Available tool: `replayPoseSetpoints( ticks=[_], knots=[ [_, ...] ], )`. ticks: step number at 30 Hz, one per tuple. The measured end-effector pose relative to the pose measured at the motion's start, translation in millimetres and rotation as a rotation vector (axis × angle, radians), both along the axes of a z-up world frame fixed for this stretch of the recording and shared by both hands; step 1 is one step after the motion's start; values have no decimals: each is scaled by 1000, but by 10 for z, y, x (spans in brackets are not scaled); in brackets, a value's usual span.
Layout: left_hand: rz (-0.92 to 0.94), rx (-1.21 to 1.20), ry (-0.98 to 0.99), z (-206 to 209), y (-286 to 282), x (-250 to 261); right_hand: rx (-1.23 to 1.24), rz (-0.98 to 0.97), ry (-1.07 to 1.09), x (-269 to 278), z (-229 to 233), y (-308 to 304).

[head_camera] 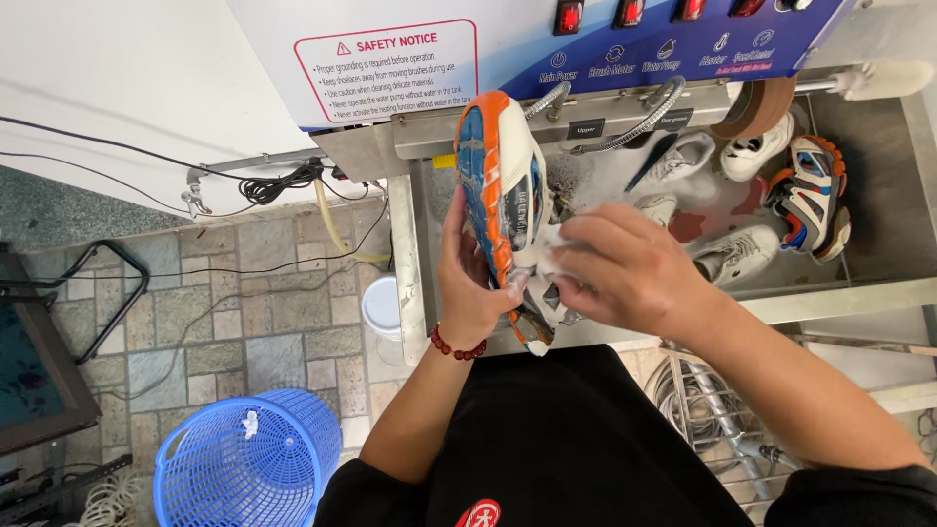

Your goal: The recorder is washing a sneaker in a specialized shoe washing machine using a brush and a cleaning cloth.

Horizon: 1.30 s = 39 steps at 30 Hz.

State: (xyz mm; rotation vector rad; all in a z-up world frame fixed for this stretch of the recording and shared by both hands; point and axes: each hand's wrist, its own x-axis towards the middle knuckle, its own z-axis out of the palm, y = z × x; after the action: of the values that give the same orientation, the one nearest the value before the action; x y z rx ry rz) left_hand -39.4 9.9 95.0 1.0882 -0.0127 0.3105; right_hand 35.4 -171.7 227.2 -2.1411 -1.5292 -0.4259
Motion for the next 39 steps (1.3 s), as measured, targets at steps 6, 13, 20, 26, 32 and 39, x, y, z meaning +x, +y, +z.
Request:
replayPoseSetpoints(
  ticks=[6,13,20,26,32,39],
  knots=[
    [-1,-85,-66,54,3,-9,69,-65,72,-10,80,-95],
    [-41,-69,-34,58,-56,-49,108,1,-101,76,86,76],
    [-41,-57,40,2,-79,-76,122,8,-169,70,65,101],
    [-40,-38,-69,-6,-89,-19,118,27,-109,-139,-63,102],
    [-10,7,135,-82,-106,-82,75,-103,-264,194,225,179],
    [-25,-1,51,-47,-123,-101,126,-7,-204,291,-63,0]
  ],
)
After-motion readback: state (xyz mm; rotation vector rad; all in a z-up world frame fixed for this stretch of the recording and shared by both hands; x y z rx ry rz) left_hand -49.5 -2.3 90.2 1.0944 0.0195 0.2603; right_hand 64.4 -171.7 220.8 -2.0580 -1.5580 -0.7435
